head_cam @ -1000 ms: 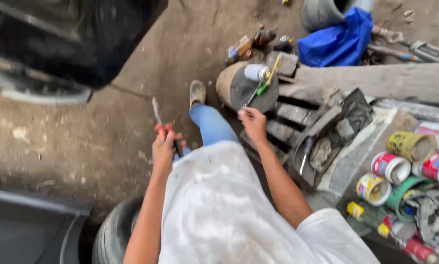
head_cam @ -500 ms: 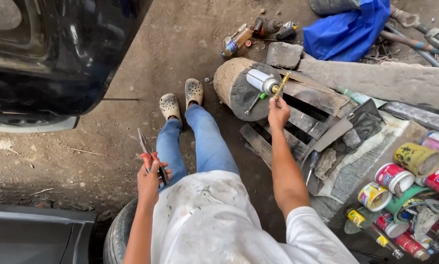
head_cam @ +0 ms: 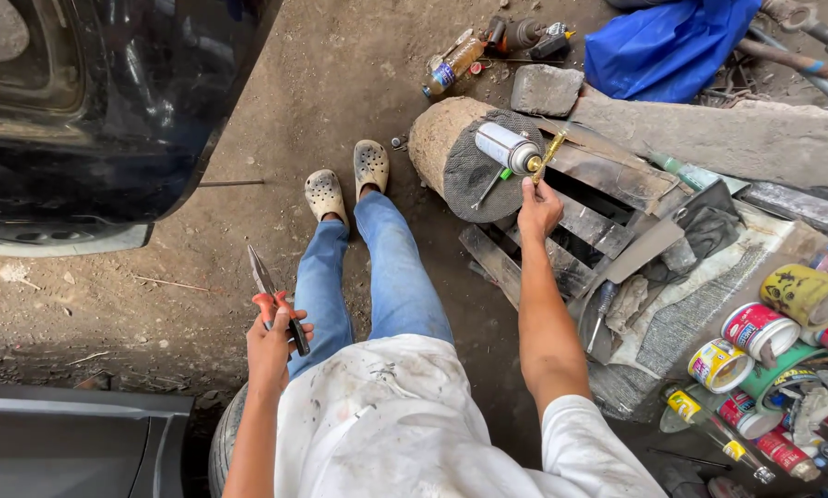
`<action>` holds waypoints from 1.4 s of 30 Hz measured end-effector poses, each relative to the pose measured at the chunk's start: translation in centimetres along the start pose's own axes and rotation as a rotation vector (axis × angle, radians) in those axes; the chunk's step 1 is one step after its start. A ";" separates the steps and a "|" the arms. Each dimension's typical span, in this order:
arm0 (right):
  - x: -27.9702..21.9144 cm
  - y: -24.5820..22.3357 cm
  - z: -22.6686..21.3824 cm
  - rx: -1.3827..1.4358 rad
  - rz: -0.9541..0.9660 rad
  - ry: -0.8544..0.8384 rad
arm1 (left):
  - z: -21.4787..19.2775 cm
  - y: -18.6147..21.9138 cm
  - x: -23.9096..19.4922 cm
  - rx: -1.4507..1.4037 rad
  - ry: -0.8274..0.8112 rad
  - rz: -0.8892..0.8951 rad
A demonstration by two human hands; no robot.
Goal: The person uses pliers to pull and remove small metal clips from a black car bumper. They work on the front section of the bumper, extracting clips from the plastic surface and holding them in their hand. The person moves around the vehicle to access different areas of the bumper.
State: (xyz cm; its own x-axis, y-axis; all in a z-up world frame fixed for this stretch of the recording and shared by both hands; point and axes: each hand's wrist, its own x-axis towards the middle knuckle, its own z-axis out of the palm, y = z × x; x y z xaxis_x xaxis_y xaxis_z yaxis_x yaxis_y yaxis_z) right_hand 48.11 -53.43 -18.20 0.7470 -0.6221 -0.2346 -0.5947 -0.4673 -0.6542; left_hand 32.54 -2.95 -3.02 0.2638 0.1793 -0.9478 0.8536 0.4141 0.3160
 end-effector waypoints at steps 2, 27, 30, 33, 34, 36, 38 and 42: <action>0.8 1.9 0.4 0.076 -0.035 0.007 | 0.0 -0.1 0.3 0.006 0.006 0.001; 0.7 0.5 -1.6 -0.099 0.004 -0.289 | -0.8 0.2 0.3 0.034 0.029 -0.057; 0.9 0.1 -1.9 -0.096 0.035 -0.326 | -1.2 -0.2 0.8 0.027 0.028 -0.063; 1.1 0.3 -2.0 -0.049 0.069 -0.347 | -1.6 -0.8 1.3 0.026 0.020 -0.059; 1.2 0.3 -2.1 -0.052 0.069 -0.342 | -1.5 -0.8 1.3 0.026 0.015 -0.061; 1.3 0.3 -2.1 -0.029 0.103 -0.357 | -1.5 -0.7 1.4 0.029 0.017 -0.068; 1.2 -0.1 -2.3 -0.040 0.101 -0.359 | -1.4 -0.7 1.5 0.038 0.019 -0.062; 1.0 -2.0 -2.9 -0.113 0.115 -0.369 | -0.6 0.4 1.1 0.077 0.035 -0.059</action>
State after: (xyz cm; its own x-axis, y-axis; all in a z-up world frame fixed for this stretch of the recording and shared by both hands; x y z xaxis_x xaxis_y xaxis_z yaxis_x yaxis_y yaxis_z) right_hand 49.17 -54.91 -15.01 0.7179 -0.4170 -0.5574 -0.6943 -0.4867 -0.5301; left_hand 32.90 -2.02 -3.88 0.1973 0.1886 -0.9620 0.8994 0.3557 0.2542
